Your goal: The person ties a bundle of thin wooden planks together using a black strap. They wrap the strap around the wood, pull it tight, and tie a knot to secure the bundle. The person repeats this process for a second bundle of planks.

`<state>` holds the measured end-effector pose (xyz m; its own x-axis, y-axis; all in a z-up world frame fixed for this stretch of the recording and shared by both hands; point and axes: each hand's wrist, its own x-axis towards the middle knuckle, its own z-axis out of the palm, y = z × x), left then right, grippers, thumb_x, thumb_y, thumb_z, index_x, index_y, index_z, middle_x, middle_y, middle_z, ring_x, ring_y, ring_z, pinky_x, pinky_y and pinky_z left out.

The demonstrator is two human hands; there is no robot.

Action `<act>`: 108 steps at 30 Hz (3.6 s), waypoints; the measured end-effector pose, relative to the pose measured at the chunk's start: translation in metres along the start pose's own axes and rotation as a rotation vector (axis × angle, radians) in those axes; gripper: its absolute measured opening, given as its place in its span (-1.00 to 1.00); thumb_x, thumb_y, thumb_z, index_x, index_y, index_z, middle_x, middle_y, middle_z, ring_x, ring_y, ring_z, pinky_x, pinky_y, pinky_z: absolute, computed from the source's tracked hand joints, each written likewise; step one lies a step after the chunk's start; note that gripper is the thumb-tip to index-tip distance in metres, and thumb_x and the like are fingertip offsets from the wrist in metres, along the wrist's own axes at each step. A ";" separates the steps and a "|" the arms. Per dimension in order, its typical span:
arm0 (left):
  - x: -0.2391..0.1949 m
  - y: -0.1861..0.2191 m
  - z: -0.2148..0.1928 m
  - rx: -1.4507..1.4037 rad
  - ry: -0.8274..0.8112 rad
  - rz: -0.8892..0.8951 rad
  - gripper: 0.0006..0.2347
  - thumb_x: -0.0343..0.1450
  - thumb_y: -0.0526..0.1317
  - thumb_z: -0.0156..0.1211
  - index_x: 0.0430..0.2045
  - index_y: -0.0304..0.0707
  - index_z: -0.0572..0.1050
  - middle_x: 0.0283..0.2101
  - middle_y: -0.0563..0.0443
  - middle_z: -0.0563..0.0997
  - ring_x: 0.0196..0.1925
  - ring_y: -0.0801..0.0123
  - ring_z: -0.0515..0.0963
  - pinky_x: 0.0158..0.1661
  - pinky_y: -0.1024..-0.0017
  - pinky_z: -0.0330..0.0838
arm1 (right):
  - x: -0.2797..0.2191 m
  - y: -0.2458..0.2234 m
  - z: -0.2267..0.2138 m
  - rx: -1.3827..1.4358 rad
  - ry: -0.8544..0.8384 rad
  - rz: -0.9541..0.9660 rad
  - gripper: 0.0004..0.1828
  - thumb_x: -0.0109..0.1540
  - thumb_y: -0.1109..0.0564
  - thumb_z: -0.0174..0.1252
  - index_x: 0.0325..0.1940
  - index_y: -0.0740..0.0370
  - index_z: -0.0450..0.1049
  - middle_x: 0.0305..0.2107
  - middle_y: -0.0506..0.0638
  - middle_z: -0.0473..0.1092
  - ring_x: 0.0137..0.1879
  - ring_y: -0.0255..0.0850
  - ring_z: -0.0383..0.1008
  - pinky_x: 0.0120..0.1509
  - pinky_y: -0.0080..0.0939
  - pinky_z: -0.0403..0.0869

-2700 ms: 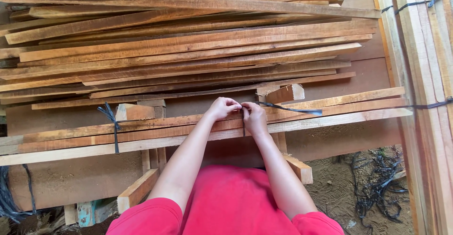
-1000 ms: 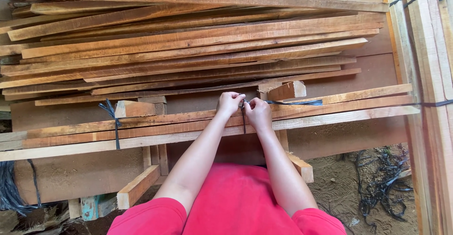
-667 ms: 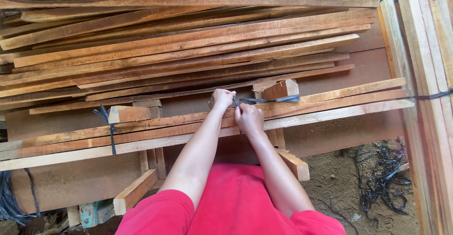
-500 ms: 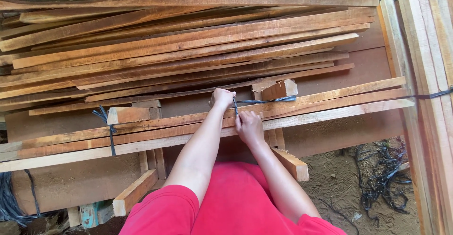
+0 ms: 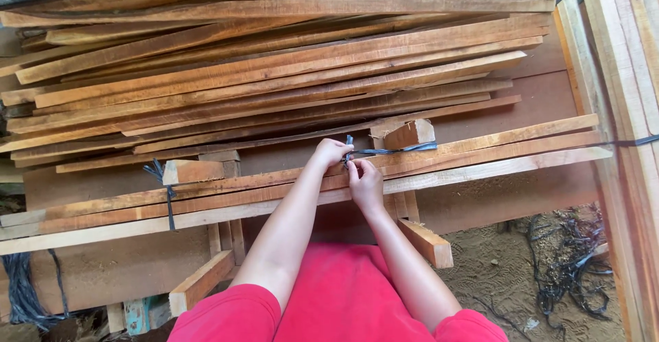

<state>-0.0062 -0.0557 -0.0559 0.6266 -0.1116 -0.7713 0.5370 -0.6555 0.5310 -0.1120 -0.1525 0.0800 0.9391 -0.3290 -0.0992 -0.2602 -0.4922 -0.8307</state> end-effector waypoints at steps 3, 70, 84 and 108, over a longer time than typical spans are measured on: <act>-0.021 0.016 -0.011 0.022 0.085 -0.086 -0.82 0.32 0.13 0.25 -0.44 0.28 0.73 -0.17 0.09 0.74 0.13 0.19 0.62 0.11 0.30 0.51 | 0.006 0.022 0.016 0.177 -0.043 0.278 -0.80 0.32 -0.01 0.21 -0.34 0.02 0.64 -0.68 -0.06 0.46 -0.52 -0.19 0.49 -0.40 -0.20 0.41; -0.163 -0.146 -0.076 0.571 1.121 0.471 -0.51 0.37 0.12 0.00 0.19 0.05 0.42 0.30 0.17 0.43 0.45 0.19 0.28 0.41 -0.01 -0.08 | 0.087 -0.037 0.095 -0.697 -1.281 0.182 0.07 -0.21 -0.59 0.47 0.12 0.18 0.57 -0.12 0.22 0.52 -0.25 -0.09 0.63 -0.47 -0.32 0.65; -0.252 -0.151 -0.068 0.635 0.592 0.249 -0.25 0.22 0.05 0.46 0.32 -0.03 0.26 0.47 0.09 0.21 0.53 0.10 0.05 0.39 -0.33 -0.42 | -0.057 -0.048 0.025 -0.872 -0.541 -0.560 0.09 -0.18 -0.60 0.39 0.21 0.07 0.38 -0.12 -0.04 0.41 0.14 -0.05 0.42 0.24 -0.01 0.33; -0.237 -0.175 -0.063 0.969 0.859 0.647 -0.16 -0.11 0.33 0.34 0.11 0.09 0.44 0.01 0.18 0.50 0.06 0.36 0.47 0.12 0.19 0.27 | -0.075 -0.001 0.004 -0.814 -0.365 -0.830 -0.09 -0.27 -0.52 0.36 0.04 -0.08 0.46 -0.26 -0.17 0.44 -0.01 -0.23 0.48 0.15 -0.13 0.40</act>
<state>-0.2132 0.1327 0.0555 0.9331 -0.3326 0.1369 -0.3342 -0.9424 -0.0116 -0.1810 -0.1247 0.0861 0.8608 0.5073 0.0414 0.5076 -0.8498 -0.1418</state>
